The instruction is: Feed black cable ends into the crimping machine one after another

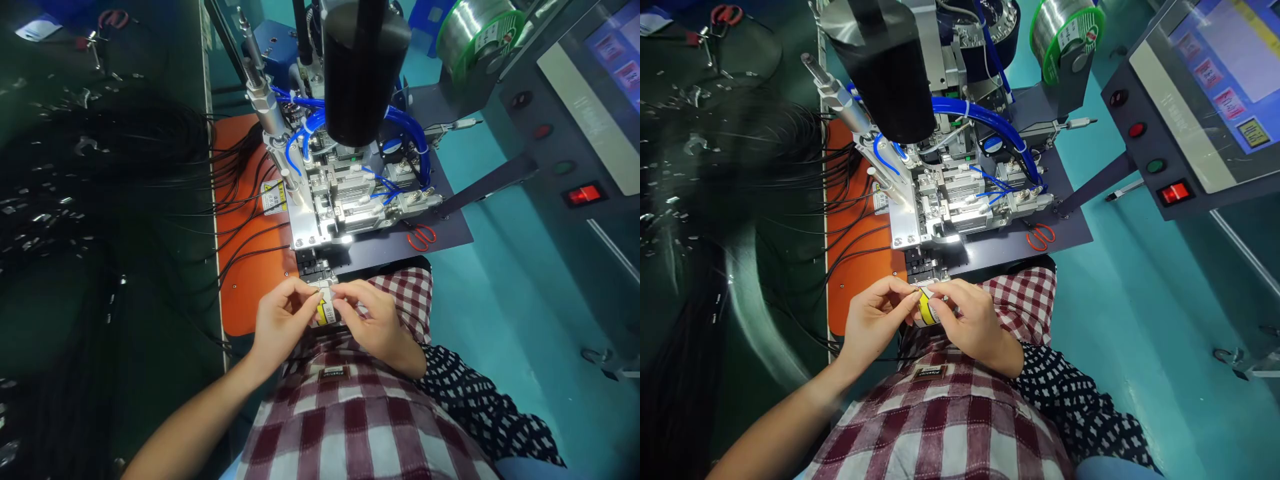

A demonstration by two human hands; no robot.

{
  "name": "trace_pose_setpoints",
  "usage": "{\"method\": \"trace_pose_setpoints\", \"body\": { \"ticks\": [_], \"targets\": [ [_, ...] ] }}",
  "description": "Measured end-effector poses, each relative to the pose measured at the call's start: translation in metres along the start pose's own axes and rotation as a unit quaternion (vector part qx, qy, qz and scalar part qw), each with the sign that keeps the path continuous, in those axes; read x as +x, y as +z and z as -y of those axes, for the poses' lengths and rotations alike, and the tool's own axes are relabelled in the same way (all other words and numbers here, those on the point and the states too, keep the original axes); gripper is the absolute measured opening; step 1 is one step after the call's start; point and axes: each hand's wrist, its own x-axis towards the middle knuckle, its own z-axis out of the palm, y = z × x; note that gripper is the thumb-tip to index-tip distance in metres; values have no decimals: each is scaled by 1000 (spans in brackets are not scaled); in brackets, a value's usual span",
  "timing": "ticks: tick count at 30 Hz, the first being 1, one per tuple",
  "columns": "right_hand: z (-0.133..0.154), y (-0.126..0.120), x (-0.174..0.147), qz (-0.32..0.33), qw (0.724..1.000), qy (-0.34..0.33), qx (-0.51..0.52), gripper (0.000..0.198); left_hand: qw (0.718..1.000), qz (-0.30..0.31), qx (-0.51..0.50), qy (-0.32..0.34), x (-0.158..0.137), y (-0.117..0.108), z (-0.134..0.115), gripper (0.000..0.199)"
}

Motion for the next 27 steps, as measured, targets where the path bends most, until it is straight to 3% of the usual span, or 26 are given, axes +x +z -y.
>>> {"method": "trace_pose_setpoints", "body": {
  "ticks": [4, 6, 8, 10, 12, 17, 27],
  "targets": [
    [-9, 2, -3, 25, 997, -78, -17, 15, 1000, -5, -9, 11, 1, 1, 1, 15],
    [-10, 2, 0, 6, 1000, -14, 14, 12, 1000, -7, -7, 17, 1, 1, 1, 14],
    [-9, 2, 6, -9, 990, 106, 93, 7, 1000, -9, -1, 25, 1, 1, 2, 14],
    [-7, 2, 14, 12, 958, 209, 197, 9, 999, -9, 1, 33, 0, 2, 2, 13],
    [-5, 4, 20, 40, 923, 261, 280, 13, 999, -5, -4, 37, -1, 2, 1, 13],
    [-6, 12, 23, 46, 881, 286, 374, 16, 999, 13, -48, 1, 1, 1, 3, 16],
    [-12, 20, 22, 63, 826, 316, 462, 16, 979, 47, -186, -71, 5, 2, 11, 21]
  ]
}}
